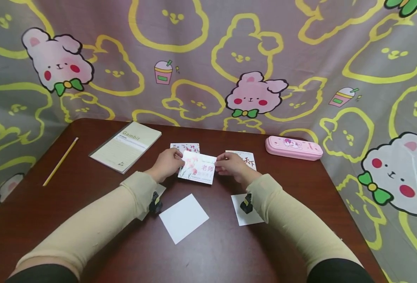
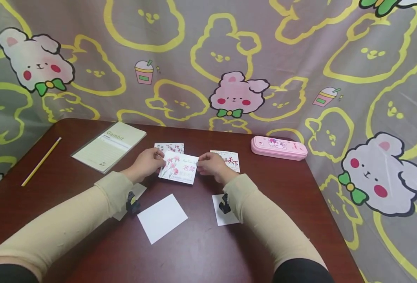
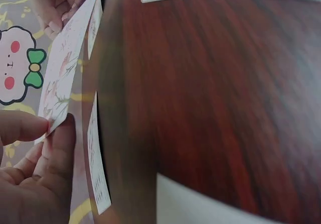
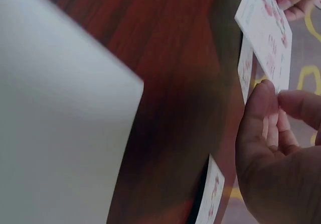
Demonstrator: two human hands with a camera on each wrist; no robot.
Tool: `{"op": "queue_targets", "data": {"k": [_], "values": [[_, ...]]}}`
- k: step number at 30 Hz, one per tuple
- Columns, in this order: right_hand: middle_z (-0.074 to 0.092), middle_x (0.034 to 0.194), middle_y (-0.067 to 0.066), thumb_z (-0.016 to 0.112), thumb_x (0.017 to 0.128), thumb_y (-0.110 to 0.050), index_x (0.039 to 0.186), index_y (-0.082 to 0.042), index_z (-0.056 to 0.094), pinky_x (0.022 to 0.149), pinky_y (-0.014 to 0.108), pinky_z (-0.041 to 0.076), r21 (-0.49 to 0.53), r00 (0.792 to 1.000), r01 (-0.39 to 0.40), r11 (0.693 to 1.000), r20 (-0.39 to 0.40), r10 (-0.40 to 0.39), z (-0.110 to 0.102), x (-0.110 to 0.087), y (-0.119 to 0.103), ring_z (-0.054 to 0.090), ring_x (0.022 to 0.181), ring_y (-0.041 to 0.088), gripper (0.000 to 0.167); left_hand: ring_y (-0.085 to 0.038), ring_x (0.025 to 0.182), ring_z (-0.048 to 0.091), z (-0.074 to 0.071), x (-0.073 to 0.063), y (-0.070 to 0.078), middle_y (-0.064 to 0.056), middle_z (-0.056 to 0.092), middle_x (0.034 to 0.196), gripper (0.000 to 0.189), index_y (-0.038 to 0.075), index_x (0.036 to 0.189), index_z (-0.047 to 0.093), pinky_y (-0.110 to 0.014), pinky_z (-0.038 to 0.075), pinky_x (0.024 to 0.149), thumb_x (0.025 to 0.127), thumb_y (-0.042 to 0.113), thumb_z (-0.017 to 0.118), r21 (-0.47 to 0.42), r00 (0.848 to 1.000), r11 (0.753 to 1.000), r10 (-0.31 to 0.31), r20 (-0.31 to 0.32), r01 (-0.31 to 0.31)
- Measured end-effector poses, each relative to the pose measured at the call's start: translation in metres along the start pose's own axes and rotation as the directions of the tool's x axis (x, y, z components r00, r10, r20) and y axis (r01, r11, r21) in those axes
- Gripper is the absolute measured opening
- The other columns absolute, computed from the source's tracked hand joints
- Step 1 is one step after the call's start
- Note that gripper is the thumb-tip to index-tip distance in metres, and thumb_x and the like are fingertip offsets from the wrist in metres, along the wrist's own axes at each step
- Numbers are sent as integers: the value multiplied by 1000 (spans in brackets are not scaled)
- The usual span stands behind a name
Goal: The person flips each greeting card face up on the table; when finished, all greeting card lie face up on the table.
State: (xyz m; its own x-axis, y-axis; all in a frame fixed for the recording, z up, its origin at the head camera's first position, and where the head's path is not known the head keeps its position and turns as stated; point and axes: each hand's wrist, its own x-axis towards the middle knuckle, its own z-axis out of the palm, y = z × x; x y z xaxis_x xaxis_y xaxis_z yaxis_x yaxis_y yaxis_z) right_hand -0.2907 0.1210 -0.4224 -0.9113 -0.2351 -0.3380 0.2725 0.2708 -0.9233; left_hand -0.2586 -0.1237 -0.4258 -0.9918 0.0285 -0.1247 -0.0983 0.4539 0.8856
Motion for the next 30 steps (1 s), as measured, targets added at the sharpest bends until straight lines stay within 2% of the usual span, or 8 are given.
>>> {"op": "queue_targets", "data": {"k": [3, 6, 10, 14, 20, 24, 30], "values": [[64, 83, 6, 63, 97, 3, 104, 5, 60, 71, 29, 60, -12, 1000, -8, 1000, -14, 7, 10, 2, 0, 65, 70, 13, 8, -18, 69, 62, -6, -1, -5, -14, 63, 90, 20, -7, 107, 60, -32, 59, 62, 89, 0, 60, 27, 1000, 999, -18, 22, 17], [64, 83, 7, 63, 95, 3, 105, 7, 61, 71, 29, 60, -21, 1000, -16, 1000, -16, 16, 20, 4, -1, 65, 71, 13, 11, -18, 71, 64, -13, -4, -9, -14, 63, 91, 17, -8, 105, 62, -30, 60, 63, 93, 2, 58, 59, 996, 997, -56, 69, 52], [65, 86, 10, 61, 96, 4, 112, 11, 60, 76, 31, 61, -10, 999, -33, 999, 30, 33, 29, 5, 0, 66, 75, 15, 18, -17, 74, 64, -25, -8, -13, -14, 65, 91, 20, -10, 102, 66, -28, 60, 65, 97, 6, 56, 111, 982, 988, -119, 145, 104], [66, 92, 13, 58, 98, 3, 119, 16, 59, 83, 34, 60, -25, 996, -35, 999, 84, 37, 36, 5, 1, 67, 80, 17, 25, -15, 70, 64, -35, -10, -14, -11, 67, 85, 22, -11, 99, 69, -26, 59, 64, 96, 6, 57, 139, 968, 982, -155, 199, 128], [69, 106, 22, 58, 100, 0, 122, 17, 60, 89, 37, 59, -65, 994, -41, 997, 103, 48, 38, 8, 0, 71, 93, 25, 28, -14, 67, 65, -42, -9, -10, -10, 69, 76, 22, -10, 93, 72, -27, 59, 65, 96, 8, 59, 216, 959, 968, -173, 222, 124], [71, 98, 20, 59, 99, -1, 118, 16, 62, 83, 35, 61, -57, 990, -24, 998, 136, 31, 37, 14, 4, 72, 89, 25, 26, -16, 68, 67, -45, -9, -7, -11, 69, 76, 22, -9, 89, 72, -29, 60, 66, 97, 9, 61, 264, 959, 957, -177, 220, 116], [69, 106, 22, 54, 103, -1, 127, 18, 57, 89, 37, 59, -62, 991, -54, 997, 122, 61, 40, 4, -3, 70, 93, 25, 31, -17, 67, 68, -47, -6, -9, -12, 69, 77, 21, -8, 88, 70, -29, 60, 66, 97, 9, 61, 289, 957, 951, -180, 226, 110]]}}
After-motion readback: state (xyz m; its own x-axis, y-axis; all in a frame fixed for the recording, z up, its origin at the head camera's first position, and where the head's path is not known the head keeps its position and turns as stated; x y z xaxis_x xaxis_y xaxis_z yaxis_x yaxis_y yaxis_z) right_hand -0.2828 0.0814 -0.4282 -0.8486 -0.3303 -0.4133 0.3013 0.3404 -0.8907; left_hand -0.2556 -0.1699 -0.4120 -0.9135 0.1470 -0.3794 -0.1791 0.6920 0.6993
